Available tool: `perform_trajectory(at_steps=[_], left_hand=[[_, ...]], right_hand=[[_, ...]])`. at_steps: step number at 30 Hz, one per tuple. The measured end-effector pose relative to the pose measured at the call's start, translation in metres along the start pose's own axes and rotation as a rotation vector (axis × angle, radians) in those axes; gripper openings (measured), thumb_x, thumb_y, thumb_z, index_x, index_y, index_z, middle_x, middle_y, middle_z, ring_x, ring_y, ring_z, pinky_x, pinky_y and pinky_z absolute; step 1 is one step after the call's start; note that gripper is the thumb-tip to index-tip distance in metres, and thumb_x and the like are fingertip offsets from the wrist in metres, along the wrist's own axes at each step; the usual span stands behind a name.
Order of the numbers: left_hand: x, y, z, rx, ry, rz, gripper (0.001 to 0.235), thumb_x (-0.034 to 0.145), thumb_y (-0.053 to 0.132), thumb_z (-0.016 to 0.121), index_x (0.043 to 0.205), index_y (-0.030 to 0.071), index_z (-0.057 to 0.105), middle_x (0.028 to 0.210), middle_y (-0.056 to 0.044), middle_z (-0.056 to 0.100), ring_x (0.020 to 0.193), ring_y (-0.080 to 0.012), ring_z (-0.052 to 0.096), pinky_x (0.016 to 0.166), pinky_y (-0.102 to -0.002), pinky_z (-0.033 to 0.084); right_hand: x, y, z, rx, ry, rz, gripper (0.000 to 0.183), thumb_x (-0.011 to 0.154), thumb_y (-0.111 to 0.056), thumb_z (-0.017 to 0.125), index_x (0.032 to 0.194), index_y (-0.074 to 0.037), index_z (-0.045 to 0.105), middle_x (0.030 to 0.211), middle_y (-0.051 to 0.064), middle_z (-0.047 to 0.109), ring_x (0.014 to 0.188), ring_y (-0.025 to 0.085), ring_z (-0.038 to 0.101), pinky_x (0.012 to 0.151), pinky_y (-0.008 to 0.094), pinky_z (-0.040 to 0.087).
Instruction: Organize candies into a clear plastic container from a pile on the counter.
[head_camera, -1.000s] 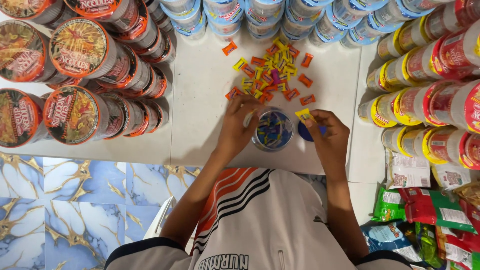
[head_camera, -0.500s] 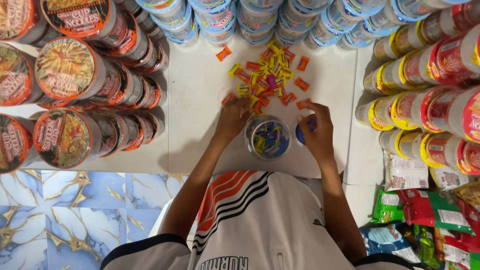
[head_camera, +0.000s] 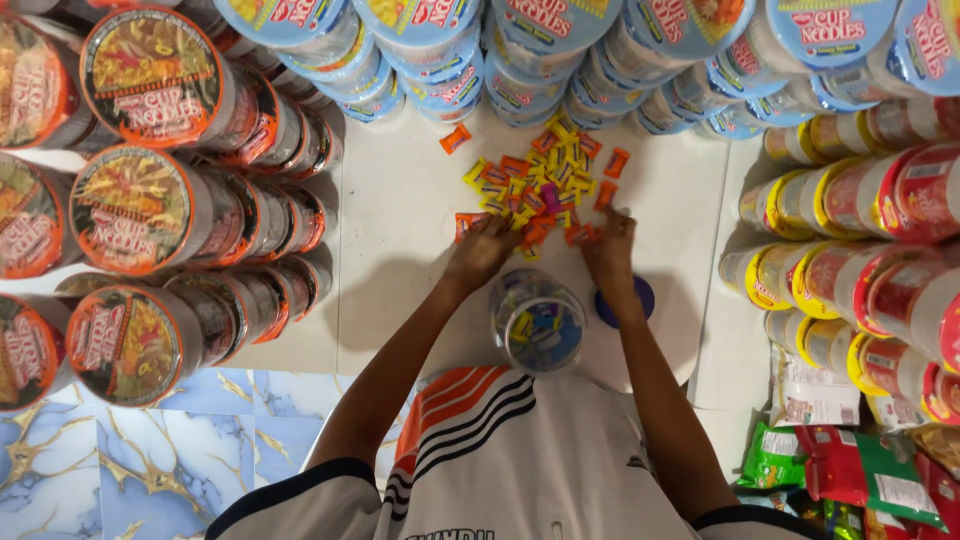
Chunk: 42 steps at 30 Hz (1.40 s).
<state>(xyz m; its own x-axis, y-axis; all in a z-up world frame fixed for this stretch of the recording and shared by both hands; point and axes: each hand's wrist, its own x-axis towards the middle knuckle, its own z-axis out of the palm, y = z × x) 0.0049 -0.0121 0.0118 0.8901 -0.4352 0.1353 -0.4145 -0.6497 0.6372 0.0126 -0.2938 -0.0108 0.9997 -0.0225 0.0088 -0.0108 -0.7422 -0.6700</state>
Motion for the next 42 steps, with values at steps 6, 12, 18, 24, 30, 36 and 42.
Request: perform_trajectory(at_steps=[6,12,18,24,30,36,42], left_hand=[[0.046,0.023,-0.033,0.153,0.08,-0.071,0.038,0.086,0.026,0.069,0.123,0.019,0.068,0.125,-0.015,0.062,0.116,-0.0357,0.059,0.097,-0.048,0.046],[0.091,0.022,-0.019,0.121,-0.02,-0.104,0.029,0.094,0.025,0.065,0.122,0.021,0.07,0.126,-0.012,0.06,0.12,-0.0331,0.057,0.101,-0.05,0.043],[0.104,0.006,0.007,0.471,-0.1,0.086,0.037,0.083,0.019,0.061,0.117,0.022,0.074,0.141,-0.011,0.053,0.127,-0.0292,0.05,0.104,-0.052,0.041],[0.1,0.014,-0.001,0.565,-0.165,0.122,0.026,0.089,0.02,0.061,0.111,0.018,0.075,0.147,-0.005,0.053,0.13,-0.0238,0.05,0.104,-0.049,0.041],[0.083,0.042,-0.027,0.167,0.128,-0.032,0.034,0.087,0.026,0.071,0.118,0.014,0.076,0.12,-0.003,0.069,0.119,-0.0249,0.056,0.1,-0.048,0.04],[0.053,0.107,-0.1,-0.282,0.32,-0.232,0.034,0.079,0.025,0.086,0.108,0.01,0.077,0.101,-0.006,0.074,0.106,-0.0273,0.061,0.097,-0.043,0.042],[0.006,0.161,-0.143,-0.503,0.326,-0.209,0.026,0.078,0.019,0.088,0.101,0.014,0.078,0.112,-0.002,0.076,0.11,-0.023,0.065,0.099,-0.038,0.048]], right_hand=[[0.022,-0.051,0.002,-0.075,-0.019,-0.088,0.062,0.082,-0.009,0.072,0.142,-0.011,0.055,0.137,0.02,0.047,0.121,0.039,0.045,0.095,0.054,0.039],[0.067,-0.075,-0.013,-0.298,-0.04,-0.173,0.058,0.086,-0.013,0.071,0.142,-0.022,0.062,0.148,0.013,0.045,0.128,0.036,0.041,0.099,0.056,0.03],[0.087,-0.038,-0.001,-0.667,-0.009,-0.445,0.048,0.085,-0.023,0.075,0.132,-0.033,0.071,0.158,0.005,0.044,0.133,0.033,0.039,0.102,0.057,0.027],[0.081,-0.039,-0.011,-0.634,0.013,-0.401,0.031,0.084,-0.029,0.08,0.114,-0.032,0.076,0.151,-0.001,0.048,0.134,0.032,0.04,0.104,0.057,0.024],[0.057,-0.044,-0.038,-0.387,0.039,-0.21,0.033,0.078,-0.028,0.086,0.107,-0.018,0.076,0.13,0.003,0.058,0.127,0.031,0.043,0.104,0.054,0.021],[0.029,-0.066,-0.069,-0.072,0.063,-0.004,0.03,0.083,-0.027,0.089,0.106,-0.013,0.076,0.092,0.0,0.067,0.095,0.016,0.057,0.097,0.043,0.024],[-0.016,-0.102,-0.095,0.24,0.163,0.024,0.022,0.093,-0.018,0.083,0.108,-0.005,0.072,0.092,0.003,0.07,0.085,0.011,0.064,0.088,0.031,0.045]])
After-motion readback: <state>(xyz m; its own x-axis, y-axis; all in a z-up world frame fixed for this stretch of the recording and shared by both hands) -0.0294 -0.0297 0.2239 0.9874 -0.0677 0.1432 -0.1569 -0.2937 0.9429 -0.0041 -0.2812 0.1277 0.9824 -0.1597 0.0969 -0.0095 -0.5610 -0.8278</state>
